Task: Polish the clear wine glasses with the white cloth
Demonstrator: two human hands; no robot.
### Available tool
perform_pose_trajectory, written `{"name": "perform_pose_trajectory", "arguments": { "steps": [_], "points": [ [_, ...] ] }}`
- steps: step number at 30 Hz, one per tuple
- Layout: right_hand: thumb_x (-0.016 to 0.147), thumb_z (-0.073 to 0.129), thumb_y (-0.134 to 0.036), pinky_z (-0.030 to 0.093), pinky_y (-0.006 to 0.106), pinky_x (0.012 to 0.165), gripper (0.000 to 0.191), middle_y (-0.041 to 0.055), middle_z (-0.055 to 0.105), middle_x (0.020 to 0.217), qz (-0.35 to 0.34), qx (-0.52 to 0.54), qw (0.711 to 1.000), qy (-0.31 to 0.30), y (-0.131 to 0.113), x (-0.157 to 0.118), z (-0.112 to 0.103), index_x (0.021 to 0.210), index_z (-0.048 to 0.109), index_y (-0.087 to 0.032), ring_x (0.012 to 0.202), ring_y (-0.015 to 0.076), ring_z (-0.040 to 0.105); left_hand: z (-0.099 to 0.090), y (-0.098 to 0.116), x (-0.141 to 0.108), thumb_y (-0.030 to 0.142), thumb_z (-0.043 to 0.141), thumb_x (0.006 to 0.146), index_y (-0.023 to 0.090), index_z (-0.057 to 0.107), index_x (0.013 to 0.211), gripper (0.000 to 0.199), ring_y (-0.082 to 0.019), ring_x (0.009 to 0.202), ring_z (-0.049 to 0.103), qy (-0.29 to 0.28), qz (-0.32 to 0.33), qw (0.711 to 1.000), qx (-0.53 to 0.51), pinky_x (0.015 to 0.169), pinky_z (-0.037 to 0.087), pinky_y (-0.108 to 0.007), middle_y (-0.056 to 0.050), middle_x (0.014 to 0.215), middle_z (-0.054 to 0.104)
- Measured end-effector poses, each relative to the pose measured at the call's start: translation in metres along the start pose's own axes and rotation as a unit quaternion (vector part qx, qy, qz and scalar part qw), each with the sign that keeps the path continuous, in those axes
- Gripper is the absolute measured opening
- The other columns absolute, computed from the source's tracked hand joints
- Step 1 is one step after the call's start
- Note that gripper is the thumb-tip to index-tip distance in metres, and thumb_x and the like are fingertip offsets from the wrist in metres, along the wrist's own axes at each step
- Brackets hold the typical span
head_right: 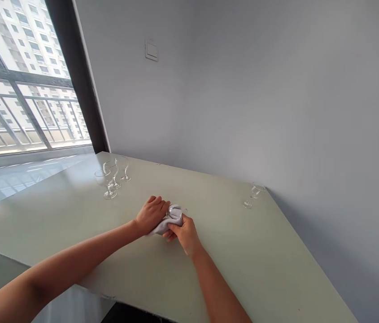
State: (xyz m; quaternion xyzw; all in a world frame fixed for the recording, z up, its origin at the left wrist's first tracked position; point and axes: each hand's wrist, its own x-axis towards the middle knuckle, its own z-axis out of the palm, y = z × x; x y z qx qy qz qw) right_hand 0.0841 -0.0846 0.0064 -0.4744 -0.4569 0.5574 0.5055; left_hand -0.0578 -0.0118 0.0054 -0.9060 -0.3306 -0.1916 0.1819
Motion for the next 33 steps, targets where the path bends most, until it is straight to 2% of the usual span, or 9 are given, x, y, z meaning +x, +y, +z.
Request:
{"name": "perform_pose_trajectory", "arguments": {
  "steps": [8, 13, 16, 19, 21, 24, 26, 30, 33],
  "points": [
    [0.067, 0.066, -0.043, 0.035, 0.019, 0.032, 0.030, -0.0039, 0.053, 0.051, 0.036, 0.179, 0.983, -0.014, -0.001, 0.005, -0.013, 0.071, 0.057, -0.015, 0.033, 0.0078, 0.049, -0.019, -0.019, -0.008, 0.017, 0.039, 0.083, 0.021, 0.039, 0.123, 0.040, -0.016, 0.069, 0.050, 0.008, 0.116, 0.993, -0.034, 0.068, 0.035, -0.030, -0.004, 0.072, 0.057],
    [0.067, 0.066, -0.035, 0.042, 0.022, 0.042, 0.024, -0.0022, 0.057, 0.052, -0.014, 0.056, 0.995, -0.086, -0.013, -0.006, -0.015, 0.073, 0.059, -0.013, 0.041, 0.0121, 0.056, -0.036, -0.029, -0.005, 0.038, 0.045, 0.082, 0.026, 0.048, 0.119, 0.039, -0.014, 0.066, 0.052, -0.097, 0.005, 0.965, -0.243, 0.065, 0.036, -0.027, -0.002, 0.066, 0.056],
    [0.067, 0.066, -0.033, 0.047, 0.028, 0.056, 0.022, 0.0001, 0.062, 0.058, -0.030, -0.042, 0.986, -0.159, -0.024, -0.016, -0.015, 0.076, 0.062, -0.013, 0.054, 0.0149, 0.060, -0.052, -0.037, -0.003, 0.045, 0.054, 0.074, 0.028, 0.052, 0.115, 0.045, -0.011, 0.056, 0.049, -0.268, -0.082, 0.856, -0.435, 0.057, 0.037, -0.023, 0.003, 0.060, 0.054],
    [0.067, 0.065, -0.033, 0.048, 0.032, 0.063, 0.021, 0.0008, 0.064, 0.063, -0.023, -0.071, 0.975, -0.209, -0.029, -0.021, -0.015, 0.074, 0.063, -0.014, 0.062, 0.0162, 0.061, -0.062, -0.042, -0.004, 0.052, 0.049, 0.074, 0.021, 0.058, 0.104, 0.044, -0.011, 0.051, 0.049, -0.430, -0.065, 0.721, -0.540, 0.051, 0.038, -0.023, 0.001, 0.060, 0.056],
    [0.068, 0.064, -0.034, 0.048, 0.031, 0.061, 0.022, 0.0013, 0.064, 0.063, -0.028, -0.060, 0.979, -0.193, -0.027, -0.019, -0.015, 0.075, 0.063, -0.013, 0.060, 0.0161, 0.061, -0.063, -0.041, -0.007, 0.053, 0.044, 0.078, 0.021, 0.058, 0.102, 0.043, -0.013, 0.057, 0.053, -0.408, -0.053, 0.756, -0.509, 0.055, 0.040, -0.024, -0.001, 0.067, 0.060],
    [0.069, 0.065, -0.035, 0.046, 0.027, 0.053, 0.024, 0.0010, 0.063, 0.057, -0.037, 0.007, 0.993, -0.112, -0.018, -0.011, -0.013, 0.077, 0.063, -0.013, 0.052, 0.0144, 0.059, -0.056, -0.032, -0.014, 0.046, 0.042, 0.082, 0.022, 0.053, 0.110, 0.038, -0.018, 0.076, 0.056, -0.204, -0.035, 0.922, -0.326, 0.072, 0.040, -0.030, -0.006, 0.081, 0.061],
    [0.069, 0.065, -0.036, 0.044, 0.025, 0.049, 0.024, -0.0007, 0.060, 0.055, -0.034, 0.071, 0.994, -0.074, -0.013, -0.007, -0.012, 0.077, 0.062, -0.014, 0.047, 0.0125, 0.057, -0.052, -0.027, -0.017, 0.039, 0.039, 0.085, 0.020, 0.052, 0.111, 0.035, -0.020, 0.081, 0.054, -0.102, -0.004, 0.972, -0.214, 0.078, 0.037, -0.034, -0.008, 0.081, 0.060],
    [0.071, 0.063, -0.035, 0.046, 0.029, 0.055, 0.024, -0.0004, 0.061, 0.058, -0.039, 0.047, 0.990, -0.125, -0.015, -0.011, -0.009, 0.084, 0.061, -0.015, 0.052, 0.0141, 0.058, -0.056, -0.031, -0.018, 0.039, 0.039, 0.085, 0.020, 0.059, 0.100, 0.032, -0.016, 0.068, 0.052, -0.118, -0.007, 0.965, -0.234, 0.068, 0.038, -0.030, -0.005, 0.067, 0.057],
    [0.071, 0.061, -0.029, 0.045, 0.030, 0.063, 0.018, 0.0005, 0.062, 0.067, -0.064, -0.059, 0.979, -0.183, -0.024, -0.020, -0.006, 0.082, 0.061, -0.015, 0.065, 0.0160, 0.058, -0.065, -0.043, -0.017, 0.043, 0.046, 0.079, 0.022, 0.063, 0.084, 0.029, -0.011, 0.054, 0.044, -0.246, -0.064, 0.872, -0.418, 0.054, 0.035, -0.023, 0.000, 0.056, 0.052]
  ]
}}
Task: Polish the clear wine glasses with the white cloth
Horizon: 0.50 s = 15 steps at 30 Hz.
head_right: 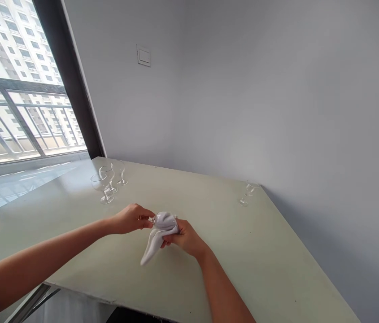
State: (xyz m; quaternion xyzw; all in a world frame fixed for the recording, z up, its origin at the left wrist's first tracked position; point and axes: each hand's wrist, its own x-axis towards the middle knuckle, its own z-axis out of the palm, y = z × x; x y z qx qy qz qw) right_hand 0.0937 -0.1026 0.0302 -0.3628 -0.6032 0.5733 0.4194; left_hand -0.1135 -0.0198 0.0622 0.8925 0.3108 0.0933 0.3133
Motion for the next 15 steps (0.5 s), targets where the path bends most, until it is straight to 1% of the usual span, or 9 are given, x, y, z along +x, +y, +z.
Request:
{"name": "perform_pose_trajectory", "arguments": {
  "steps": [1, 3, 4, 6, 8, 12, 13, 14, 15],
  "points": [
    [0.071, 0.060, -0.027, 0.045, 0.029, 0.063, 0.013, -0.0001, 0.061, 0.069, -0.014, -0.041, 0.999, -0.008, -0.003, -0.001, 0.002, 0.077, 0.062, -0.016, 0.067, 0.0157, 0.057, -0.005, -0.001, -0.002, 0.045, 0.047, 0.078, 0.020, 0.064, 0.076, 0.029, -0.010, 0.050, 0.041, -0.061, -0.015, 0.995, -0.077, 0.051, 0.033, -0.022, 0.001, 0.053, 0.049],
    [0.072, 0.056, -0.023, 0.043, 0.027, 0.063, 0.009, -0.0015, 0.061, 0.071, -0.054, -0.121, 0.991, -0.012, -0.006, -0.002, 0.005, 0.070, 0.062, -0.017, 0.068, 0.0147, 0.054, -0.013, -0.007, -0.004, 0.047, 0.050, 0.075, 0.018, 0.062, 0.068, 0.032, -0.008, 0.047, 0.038, -0.167, -0.033, 0.965, -0.197, 0.048, 0.031, -0.022, 0.002, 0.049, 0.044],
    [0.073, 0.053, -0.020, 0.042, 0.026, 0.063, 0.011, -0.0018, 0.061, 0.072, -0.075, -0.157, 0.985, -0.012, -0.006, -0.002, 0.004, 0.070, 0.062, -0.018, 0.068, 0.0145, 0.054, -0.015, -0.010, -0.004, 0.048, 0.052, 0.074, 0.017, 0.063, 0.068, 0.033, -0.008, 0.047, 0.037, -0.200, -0.040, 0.951, -0.235, 0.049, 0.032, -0.022, 0.003, 0.048, 0.043],
    [0.073, 0.047, -0.013, 0.041, 0.026, 0.066, 0.017, -0.0019, 0.061, 0.075, -0.107, -0.218, 0.970, -0.002, -0.003, 0.000, -0.004, 0.072, 0.063, -0.020, 0.070, 0.0146, 0.053, -0.018, -0.019, -0.002, 0.049, 0.054, 0.071, 0.017, 0.064, 0.077, 0.035, -0.009, 0.047, 0.039, -0.224, -0.057, 0.934, -0.270, 0.049, 0.032, -0.023, 0.003, 0.046, 0.042],
    [0.069, 0.044, -0.008, 0.040, 0.027, 0.067, 0.023, -0.0022, 0.060, 0.071, -0.121, -0.288, 0.949, 0.047, 0.002, 0.001, -0.019, 0.071, 0.062, -0.021, 0.067, 0.0144, 0.052, -0.016, -0.030, 0.003, 0.050, 0.055, 0.070, 0.017, 0.065, 0.080, 0.037, -0.009, 0.048, 0.041, -0.196, -0.079, 0.940, -0.267, 0.050, 0.034, -0.023, 0.003, 0.047, 0.043],
    [0.067, 0.045, -0.008, 0.039, 0.030, 0.064, 0.021, -0.0011, 0.055, 0.059, -0.122, -0.409, 0.872, 0.241, 0.009, -0.001, -0.048, 0.069, 0.061, -0.022, 0.061, 0.0165, 0.047, -0.007, -0.046, 0.016, 0.054, 0.055, 0.066, 0.016, 0.062, 0.062, 0.038, -0.009, 0.044, 0.040, -0.014, -0.156, 0.970, -0.187, 0.048, 0.034, -0.023, 0.002, 0.046, 0.046],
    [0.069, 0.046, -0.011, 0.039, 0.032, 0.067, 0.019, 0.0003, 0.057, 0.062, -0.136, -0.429, 0.853, 0.264, 0.009, -0.002, -0.048, 0.072, 0.061, -0.023, 0.065, 0.0184, 0.049, -0.003, -0.047, 0.020, 0.054, 0.054, 0.066, 0.017, 0.061, 0.059, 0.039, -0.009, 0.043, 0.041, 0.025, -0.174, 0.971, -0.159, 0.047, 0.033, -0.023, 0.002, 0.046, 0.047],
    [0.071, 0.048, -0.015, 0.039, 0.035, 0.072, 0.017, 0.0020, 0.060, 0.069, -0.157, -0.450, 0.839, 0.264, 0.008, -0.002, -0.045, 0.077, 0.062, -0.023, 0.073, 0.0208, 0.051, 0.001, -0.046, 0.023, 0.054, 0.054, 0.065, 0.017, 0.061, 0.059, 0.038, -0.009, 0.043, 0.042, 0.050, -0.188, 0.972, -0.131, 0.046, 0.033, -0.022, 0.002, 0.047, 0.049],
    [0.073, 0.050, -0.019, 0.038, 0.038, 0.079, 0.016, 0.0038, 0.062, 0.078, -0.180, -0.472, 0.829, 0.240, 0.008, -0.001, -0.039, 0.083, 0.062, -0.023, 0.082, 0.0232, 0.052, 0.006, -0.043, 0.026, 0.052, 0.053, 0.066, 0.018, 0.061, 0.061, 0.035, -0.010, 0.043, 0.044, 0.062, -0.192, 0.974, -0.104, 0.045, 0.032, -0.022, 0.002, 0.048, 0.051]
  ]
}}
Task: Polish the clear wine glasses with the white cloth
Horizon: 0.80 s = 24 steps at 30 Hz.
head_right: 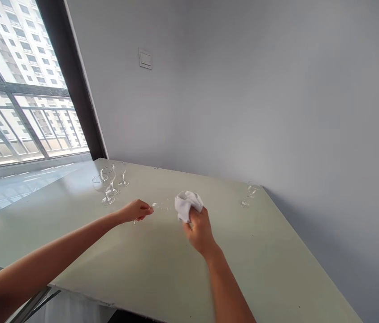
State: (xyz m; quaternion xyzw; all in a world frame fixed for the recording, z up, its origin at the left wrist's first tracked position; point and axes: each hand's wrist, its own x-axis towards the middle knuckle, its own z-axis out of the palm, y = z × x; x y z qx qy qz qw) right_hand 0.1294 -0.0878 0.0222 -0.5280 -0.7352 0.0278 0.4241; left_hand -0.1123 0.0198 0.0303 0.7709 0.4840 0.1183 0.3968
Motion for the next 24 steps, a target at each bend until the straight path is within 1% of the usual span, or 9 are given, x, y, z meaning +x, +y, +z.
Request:
{"name": "perform_pose_trajectory", "arguments": {
  "steps": [3, 5, 9, 11, 13, 16, 19, 22, 24],
  "points": [
    [0.078, 0.050, -0.028, 0.024, 0.046, 0.097, 0.028, 0.0061, 0.060, 0.108, -0.102, -0.017, 0.992, -0.065, -0.025, -0.001, 0.014, 0.105, 0.058, -0.024, 0.106, 0.0267, 0.046, 0.019, 0.015, -0.005, 0.042, 0.054, 0.068, 0.019, 0.061, 0.062, 0.024, -0.012, 0.047, 0.048, 0.035, 0.051, 0.992, 0.108, 0.047, 0.032, -0.022, 0.001, 0.050, 0.054],
    [0.082, 0.045, -0.027, 0.021, 0.045, 0.099, 0.033, 0.0053, 0.055, 0.118, -0.106, -0.008, 0.992, -0.073, -0.034, -0.001, 0.021, 0.113, 0.054, -0.026, 0.111, 0.0254, 0.044, 0.031, 0.026, -0.013, 0.036, 0.052, 0.071, 0.018, 0.059, 0.056, 0.024, -0.013, 0.050, 0.050, 0.064, 0.120, 0.973, 0.188, 0.051, 0.034, -0.024, -0.001, 0.050, 0.054],
    [0.085, 0.040, -0.036, 0.041, 0.035, 0.077, 0.027, 0.0058, 0.063, 0.093, 0.073, 0.134, 0.988, -0.031, -0.020, 0.001, 0.024, 0.087, 0.063, -0.021, 0.084, 0.0200, 0.056, 0.047, 0.036, -0.028, 0.032, 0.045, 0.080, 0.020, 0.063, 0.077, 0.022, -0.017, 0.062, 0.056, 0.082, 0.244, 0.929, 0.264, 0.061, 0.037, -0.027, -0.005, 0.061, 0.060],
    [0.082, 0.043, -0.045, 0.044, 0.031, 0.062, 0.035, 0.0038, 0.062, 0.070, 0.211, 0.278, 0.937, -0.025, -0.003, 0.003, 0.024, 0.070, 0.061, -0.018, 0.066, 0.0178, 0.056, 0.052, 0.035, -0.029, 0.032, 0.044, 0.081, 0.022, 0.062, 0.093, 0.024, -0.018, 0.067, 0.057, 0.077, 0.278, 0.920, 0.264, 0.064, 0.038, -0.027, -0.004, 0.067, 0.062],
    [0.076, 0.047, -0.052, 0.044, 0.030, 0.055, 0.038, 0.0024, 0.060, 0.061, 0.314, 0.414, 0.855, 0.002, 0.011, 0.004, 0.027, 0.066, 0.059, -0.018, 0.059, 0.0182, 0.056, 0.058, 0.032, -0.025, 0.034, 0.043, 0.083, 0.023, 0.059, 0.100, 0.026, -0.017, 0.068, 0.058, 0.076, 0.280, 0.925, 0.247, 0.063, 0.038, -0.026, -0.003, 0.068, 0.062],
    [0.072, 0.050, -0.053, 0.047, 0.034, 0.059, 0.036, 0.0041, 0.065, 0.072, 0.358, 0.533, 0.757, 0.119, 0.020, 0.007, 0.034, 0.076, 0.061, -0.019, 0.071, 0.0214, 0.060, 0.068, 0.031, -0.014, 0.035, 0.043, 0.083, 0.024, 0.056, 0.105, 0.027, -0.015, 0.067, 0.057, 0.093, 0.250, 0.942, 0.204, 0.060, 0.037, -0.023, -0.001, 0.070, 0.062],
    [0.073, 0.049, -0.051, 0.048, 0.036, 0.069, 0.035, 0.0044, 0.066, 0.086, 0.348, 0.591, 0.702, 0.189, 0.015, 0.007, 0.040, 0.084, 0.061, -0.020, 0.085, 0.0219, 0.060, 0.078, 0.037, -0.001, 0.032, 0.043, 0.083, 0.024, 0.054, 0.103, 0.024, -0.013, 0.068, 0.056, 0.135, 0.227, 0.951, 0.158, 0.060, 0.038, -0.022, -0.001, 0.082, 0.060],
    [0.074, 0.050, -0.048, 0.048, 0.035, 0.074, 0.032, 0.0028, 0.065, 0.090, 0.359, 0.631, 0.663, 0.184, 0.002, 0.004, 0.044, 0.088, 0.060, -0.021, 0.086, 0.0198, 0.060, 0.085, 0.047, 0.010, 0.027, 0.042, 0.082, 0.023, 0.052, 0.103, 0.023, -0.012, 0.071, 0.055, 0.194, 0.211, 0.950, 0.126, 0.063, 0.042, -0.023, -0.003, 0.096, 0.055],
    [0.075, 0.051, -0.047, 0.048, 0.032, 0.073, 0.030, 0.0017, 0.064, 0.091, 0.357, 0.644, 0.658, 0.160, -0.007, 0.001, 0.047, 0.090, 0.060, -0.022, 0.085, 0.0180, 0.059, 0.091, 0.054, 0.015, 0.021, 0.040, 0.081, 0.022, 0.049, 0.108, 0.028, -0.013, 0.078, 0.054, 0.235, 0.220, 0.939, 0.120, 0.070, 0.044, -0.026, -0.006, 0.108, 0.050]
  ]
}}
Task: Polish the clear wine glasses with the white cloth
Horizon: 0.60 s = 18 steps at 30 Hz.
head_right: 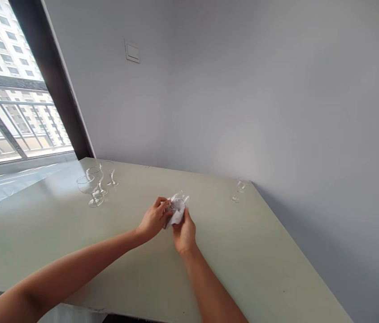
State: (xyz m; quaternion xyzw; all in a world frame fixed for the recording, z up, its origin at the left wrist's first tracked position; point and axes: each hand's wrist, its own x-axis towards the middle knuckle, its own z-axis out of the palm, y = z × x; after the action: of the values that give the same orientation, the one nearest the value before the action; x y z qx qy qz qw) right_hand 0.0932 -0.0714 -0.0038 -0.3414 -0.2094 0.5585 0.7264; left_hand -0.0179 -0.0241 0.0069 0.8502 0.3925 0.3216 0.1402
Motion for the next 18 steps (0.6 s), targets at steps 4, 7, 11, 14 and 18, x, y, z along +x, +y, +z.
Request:
{"name": "perform_pose_trajectory", "arguments": {
  "steps": [4, 7, 11, 14, 18],
  "points": [
    [0.074, 0.056, -0.043, 0.046, 0.028, 0.072, 0.026, 0.0008, 0.062, 0.095, -0.014, -0.058, 0.997, -0.046, 0.008, -0.008, 0.004, 0.092, 0.059, -0.024, 0.091, 0.0166, 0.056, 0.013, 0.014, -0.001, 0.013, 0.038, 0.079, 0.018, 0.045, 0.116, 0.038, -0.022, 0.107, 0.045, 0.059, 0.027, 0.997, 0.044, 0.088, 0.038, -0.039, -0.014, 0.131, 0.033],
    [0.072, 0.060, -0.040, 0.046, 0.027, 0.067, 0.027, 0.0014, 0.063, 0.091, -0.005, -0.090, 0.995, -0.050, 0.009, -0.004, -0.001, 0.093, 0.058, -0.023, 0.087, 0.0166, 0.057, 0.017, 0.021, -0.007, 0.009, 0.040, 0.076, 0.017, 0.043, 0.119, 0.044, -0.028, 0.125, 0.026, 0.038, 0.016, 0.998, 0.041, 0.097, 0.027, -0.048, -0.012, 0.140, 0.023],
    [0.067, 0.066, -0.036, 0.045, 0.025, 0.055, 0.024, -0.0007, 0.061, 0.069, 0.048, -0.076, 0.994, -0.058, 0.002, 0.003, -0.009, 0.083, 0.059, -0.019, 0.063, 0.0134, 0.056, 0.004, 0.017, -0.003, 0.015, 0.048, 0.071, 0.021, 0.046, 0.118, 0.048, -0.027, 0.120, 0.035, -0.101, -0.063, 0.977, -0.176, 0.097, 0.032, -0.044, -0.009, 0.131, 0.040],
    [0.070, 0.065, -0.035, 0.045, 0.026, 0.050, 0.024, 0.0002, 0.060, 0.068, 0.093, -0.061, 0.987, -0.115, -0.004, -0.001, -0.006, 0.085, 0.059, -0.017, 0.059, 0.0140, 0.056, -0.012, 0.007, 0.005, 0.032, 0.047, 0.078, 0.019, 0.045, 0.119, 0.043, -0.022, 0.089, 0.057, -0.213, -0.159, 0.854, -0.447, 0.069, 0.049, -0.034, -0.011, 0.109, 0.055],
    [0.074, 0.059, -0.037, 0.041, 0.024, 0.039, 0.023, 0.0015, 0.060, 0.069, 0.146, -0.022, 0.975, -0.166, -0.001, -0.010, 0.003, 0.085, 0.059, -0.017, 0.058, 0.0159, 0.057, -0.023, 0.000, 0.006, 0.037, 0.060, 0.072, 0.017, 0.048, 0.111, 0.045, -0.019, 0.082, 0.059, -0.253, -0.188, 0.687, -0.655, 0.060, 0.050, -0.028, -0.012, 0.112, 0.054]
  ]
}}
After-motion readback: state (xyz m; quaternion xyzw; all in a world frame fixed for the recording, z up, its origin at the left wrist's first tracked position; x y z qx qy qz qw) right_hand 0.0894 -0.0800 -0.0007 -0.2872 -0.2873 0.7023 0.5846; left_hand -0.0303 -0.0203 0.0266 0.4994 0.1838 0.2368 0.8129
